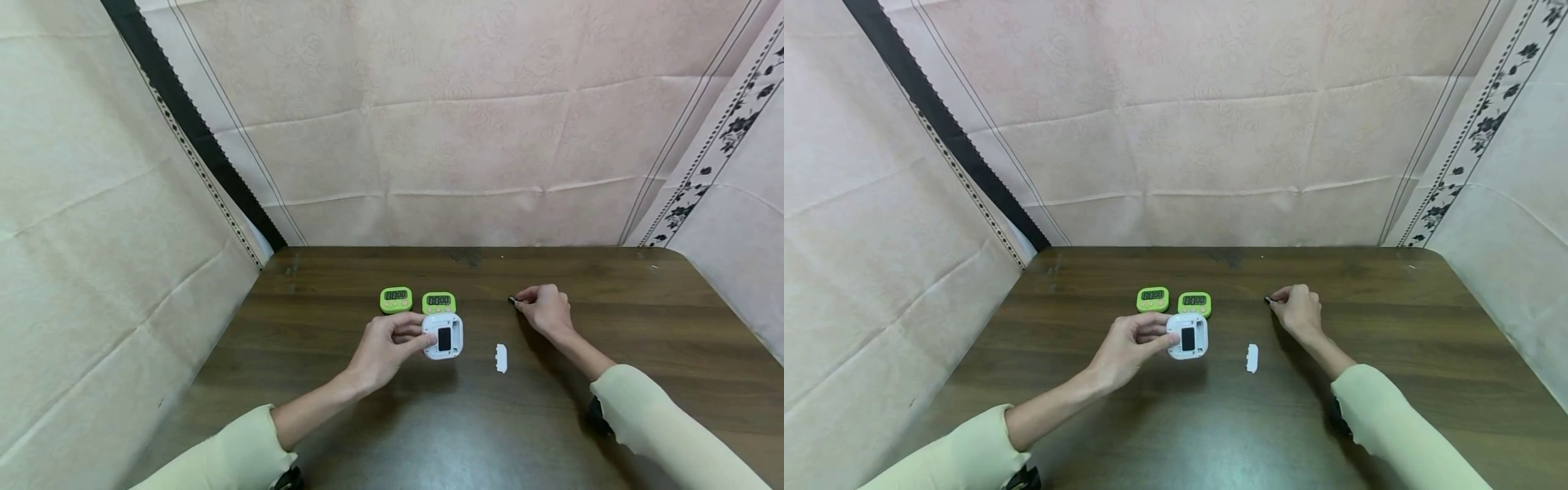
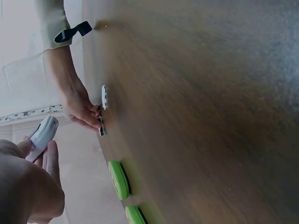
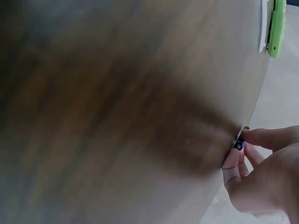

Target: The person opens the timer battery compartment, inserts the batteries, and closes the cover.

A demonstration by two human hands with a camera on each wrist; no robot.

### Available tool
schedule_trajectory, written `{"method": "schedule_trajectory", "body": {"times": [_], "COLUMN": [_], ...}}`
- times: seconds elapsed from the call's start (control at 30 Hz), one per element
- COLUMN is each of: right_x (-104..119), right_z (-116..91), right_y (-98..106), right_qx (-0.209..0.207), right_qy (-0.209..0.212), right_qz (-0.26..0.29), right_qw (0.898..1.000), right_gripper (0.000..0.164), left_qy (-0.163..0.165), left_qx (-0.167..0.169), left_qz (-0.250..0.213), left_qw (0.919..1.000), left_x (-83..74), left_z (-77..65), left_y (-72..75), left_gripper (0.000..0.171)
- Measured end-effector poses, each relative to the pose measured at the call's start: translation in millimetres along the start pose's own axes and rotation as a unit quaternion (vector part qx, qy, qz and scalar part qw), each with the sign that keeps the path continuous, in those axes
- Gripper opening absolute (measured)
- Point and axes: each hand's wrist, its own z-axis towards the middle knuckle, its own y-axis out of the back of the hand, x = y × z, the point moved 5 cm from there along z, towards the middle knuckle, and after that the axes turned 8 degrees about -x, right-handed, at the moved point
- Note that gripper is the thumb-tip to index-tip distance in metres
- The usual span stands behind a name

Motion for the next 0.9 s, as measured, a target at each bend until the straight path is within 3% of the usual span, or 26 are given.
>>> {"method": "schedule_trajectory", "body": {"times": [0.2,0.43,0.57,0.73,0.9], "right_x": [5,34,59,84,99], "right_z": [-5,-25,-40,-58,-72], "right_y": [5,12,15,18,21], "right_qx": [0.007,0.074,0.11,0.158,0.187], "right_qy": [0.005,-0.035,-0.037,-0.062,-0.089], "right_qz": [0.029,0.126,0.188,0.262,0.304], "right_qw": [1.0,0.989,0.975,0.95,0.93], "right_gripper": [0.015,0.021,0.023,0.026,0.028], "left_qy": [0.002,0.002,0.002,0.007,0.008], "left_qx": [0.0,-0.002,-0.003,-0.001,-0.001], "left_qz": [0.0,0.003,0.004,-0.004,-0.005], "left_qw": [1.0,1.0,1.0,1.0,1.0], "left_x": [1.8,3.7,4.3,4.7,5.5], "left_z": [0.2,1.8,3.3,4.9,6.5], "left_y": [0.0,0.0,0.8,0.6,-0.7], "left_gripper": [0.028,0.028,0.029,0.029,0.03]}}
